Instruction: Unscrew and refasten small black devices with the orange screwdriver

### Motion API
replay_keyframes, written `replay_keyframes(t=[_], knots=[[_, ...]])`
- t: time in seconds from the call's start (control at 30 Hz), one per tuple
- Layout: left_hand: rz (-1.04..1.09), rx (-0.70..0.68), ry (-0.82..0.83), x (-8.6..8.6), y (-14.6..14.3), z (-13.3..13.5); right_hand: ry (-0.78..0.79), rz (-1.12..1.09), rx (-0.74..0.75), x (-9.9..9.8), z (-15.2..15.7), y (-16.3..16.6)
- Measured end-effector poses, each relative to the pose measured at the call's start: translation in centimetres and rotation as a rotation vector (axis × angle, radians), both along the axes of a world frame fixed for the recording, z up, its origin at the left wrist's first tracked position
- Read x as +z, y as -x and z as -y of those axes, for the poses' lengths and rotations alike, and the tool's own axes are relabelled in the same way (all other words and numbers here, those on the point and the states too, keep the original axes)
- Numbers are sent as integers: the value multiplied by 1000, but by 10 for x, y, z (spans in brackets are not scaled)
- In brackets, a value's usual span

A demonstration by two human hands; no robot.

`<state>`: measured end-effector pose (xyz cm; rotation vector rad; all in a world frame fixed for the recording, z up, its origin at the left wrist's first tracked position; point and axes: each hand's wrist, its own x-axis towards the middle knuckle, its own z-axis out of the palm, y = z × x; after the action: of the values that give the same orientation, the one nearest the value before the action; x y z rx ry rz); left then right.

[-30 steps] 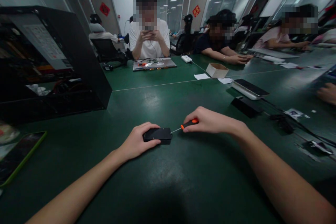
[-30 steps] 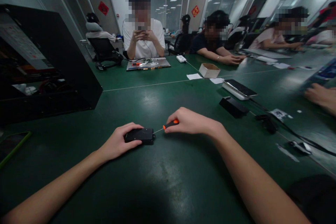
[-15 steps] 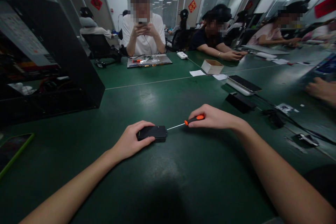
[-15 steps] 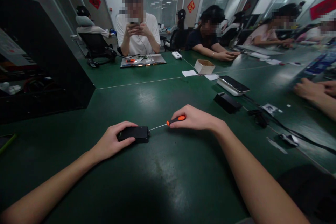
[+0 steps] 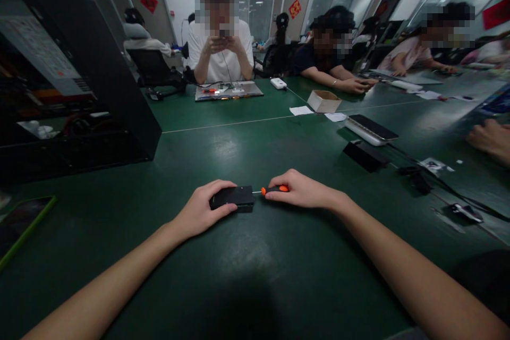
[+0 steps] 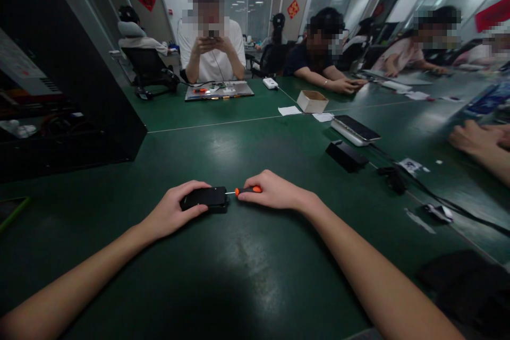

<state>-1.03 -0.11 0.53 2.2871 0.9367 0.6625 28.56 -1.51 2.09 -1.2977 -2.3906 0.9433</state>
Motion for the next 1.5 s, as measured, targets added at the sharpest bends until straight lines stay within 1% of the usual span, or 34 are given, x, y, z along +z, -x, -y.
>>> replay_keyframes(t=[0.13, 0.23, 0.4, 0.47, 0.53, 0.67, 0.87, 1.13, 1.43, 1.5], knots=[[5, 9, 2, 0, 0, 0, -137, -32, 21, -6, 1, 6], [11, 3, 11, 1, 1, 0, -227, -26, 24, -10, -1, 2], [99, 41, 116, 0, 3, -2, -368, 18, -35, -11, -4, -8], [96, 52, 152, 0, 3, -3, -403, 21, -41, -12, -4, -8], [66, 64, 151, 2, 3, -3, -427, 21, -44, -13, -2, -5], [25, 75, 124, 4, 2, -3, -434, 4, -35, -16, 0, 2], [31, 86, 143, 3, 1, -2, -429, 7, -13, -22, 2, 10], [41, 83, 117, 4, 1, -1, -455, 9, -108, -22, 3, 14], [77, 65, 95, 4, 2, 1, -386, -68, -128, -29, 4, 19], [81, 64, 86, 5, 1, 2, -391, -78, -115, -30, 5, 20]])
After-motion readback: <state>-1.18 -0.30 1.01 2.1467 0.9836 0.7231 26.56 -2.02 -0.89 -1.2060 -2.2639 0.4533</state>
